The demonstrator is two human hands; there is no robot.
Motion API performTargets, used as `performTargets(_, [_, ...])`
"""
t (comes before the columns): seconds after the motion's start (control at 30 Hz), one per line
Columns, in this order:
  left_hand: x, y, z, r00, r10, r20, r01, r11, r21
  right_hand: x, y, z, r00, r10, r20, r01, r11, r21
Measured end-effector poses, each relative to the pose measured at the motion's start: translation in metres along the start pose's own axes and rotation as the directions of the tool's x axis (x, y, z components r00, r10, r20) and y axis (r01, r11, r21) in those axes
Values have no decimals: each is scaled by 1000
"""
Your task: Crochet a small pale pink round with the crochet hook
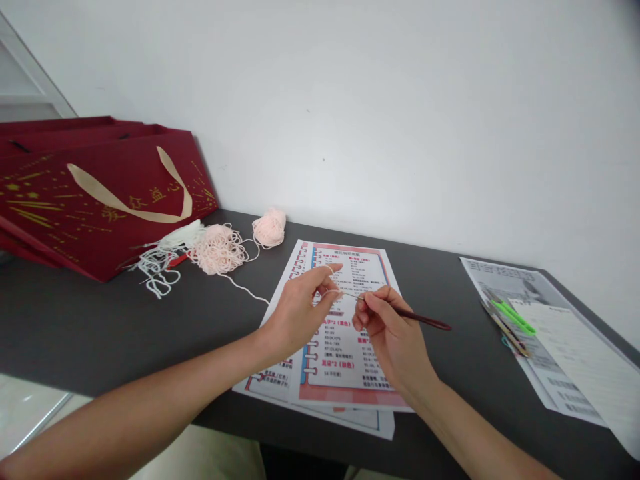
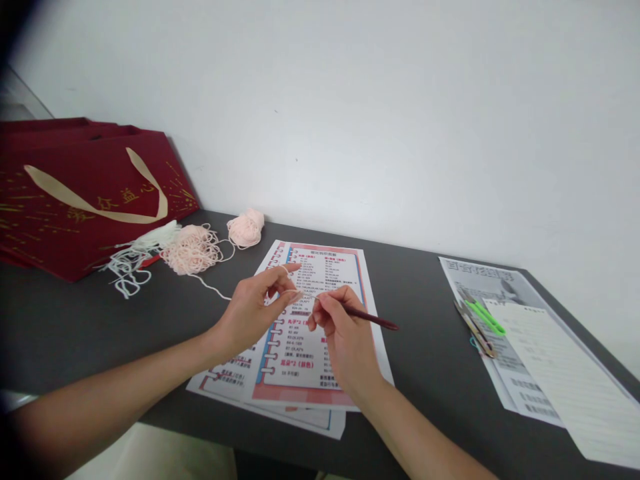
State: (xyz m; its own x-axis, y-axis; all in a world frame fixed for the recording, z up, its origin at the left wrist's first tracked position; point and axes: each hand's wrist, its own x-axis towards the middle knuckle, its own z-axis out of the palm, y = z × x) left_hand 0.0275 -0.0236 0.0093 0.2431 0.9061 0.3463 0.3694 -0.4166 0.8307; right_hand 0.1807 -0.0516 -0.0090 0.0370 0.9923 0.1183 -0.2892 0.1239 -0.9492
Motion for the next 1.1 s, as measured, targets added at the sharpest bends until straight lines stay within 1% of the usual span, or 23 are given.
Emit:
performTargets(0.07, [1, -2, -1, 1000, -16, 20, 16, 1000, 3, 1, -2, -5, 998, -47, 38, 51, 991, -123])
performTargets(0.1, [2, -3, -1, 999, -31, 32, 31, 1000, 1, 1, -3, -8, 990, -119, 81, 136, 959, -248])
performTargets(0.13, [2, -4, -1, 998, -46, 44, 47, 999, -2, 0, -4, -11, 969, -203, 142, 242, 894, -377])
performTargets(0.2, [3, -5, -2, 996, -63, 62, 64, 998, -10, -2, -4, -16, 874, -362, 324, 484, 698, -527])
performTargets(0.27, [4, -5, -3, 996, -55, 65, 56, 998, -16, -4, -5, -18, 748, -448, 489, 663, 525, -534])
performTargets(0.3, [4, -5, -3, 997, -46, 64, 47, 999, -17, -4, -5, -18, 701, -465, 540, 713, 477, -514])
performTargets(0.33, [4, -5, -4, 997, -39, 61, 40, 999, -17, -4, -5, -18, 681, -471, 560, 732, 460, -503])
performTargets(0.37, [4, -4, -4, 998, -38, 59, 39, 999, -16, -4, -5, -18, 692, -471, 547, 721, 474, -505])
performTargets(0.4, [4, -4, -5, 997, -41, 63, 43, 999, -16, -4, -5, -18, 733, -457, 504, 680, 518, -519])
performTargets(0.47, [5, -4, -5, 995, -57, 84, 59, 998, -31, -1, -6, -19, 853, -382, 356, 520, 682, -514])
performTargets(0.53, [6, -4, -6, 991, -74, 112, 85, 992, -89, 3, -7, -20, 945, -247, 216, 314, 872, -375])
performTargets(0.57, [7, -4, -6, 988, -85, 127, 103, 985, -142, 5, -7, -20, 968, -173, 179, 215, 943, -254])
performTargets(0.6, [8, -5, -5, 984, -99, 147, 129, 969, -212, 7, -8, -19, 981, -101, 166, 122, 985, -122])
performTargets(0.67, [8, -5, -3, 970, -141, 199, 208, 904, -374, 9, -7, -17, 983, 21, 180, -39, 995, 95])
performTargets(0.73, [7, -6, -1, 949, -182, 256, 293, 812, -506, 9, -5, -13, 973, 98, 209, -140, 970, 199])
performTargets(0.77, [6, -6, 1, 941, -196, 276, 321, 774, -546, 9, -3, -11, 970, 110, 216, -156, 965, 210])
performTargets(0.83, [3, -5, 4, 931, -216, 295, 356, 718, -598, 6, 0, -9, 977, 71, 201, -104, 981, 161])
performTargets(0.9, [0, -5, 7, 925, -231, 300, 375, 676, -634, 2, 3, -10, 984, -60, 170, 64, 998, -21])
performTargets(0.93, [-1, -5, 8, 922, -239, 305, 385, 656, -649, 0, 5, -10, 970, -163, 180, 192, 969, -158])
performTargets(0.97, [-2, -4, 9, 917, -244, 315, 396, 638, -660, -1, 6, -11, 936, -275, 221, 334, 893, -302])
performTargets(1.0, [-3, -4, 10, 912, -250, 326, 409, 622, -667, -2, 6, -12, 879, -376, 295, 473, 771, -427])
performTargets(1.03, [-4, -3, 10, 906, -257, 336, 421, 609, -672, -3, 7, -13, 807, -446, 387, 590, 618, -519])
performTargets(1.1, [-4, -2, 10, 894, -273, 355, 447, 583, -678, -4, 6, -14, 691, -492, 530, 714, 347, -608])
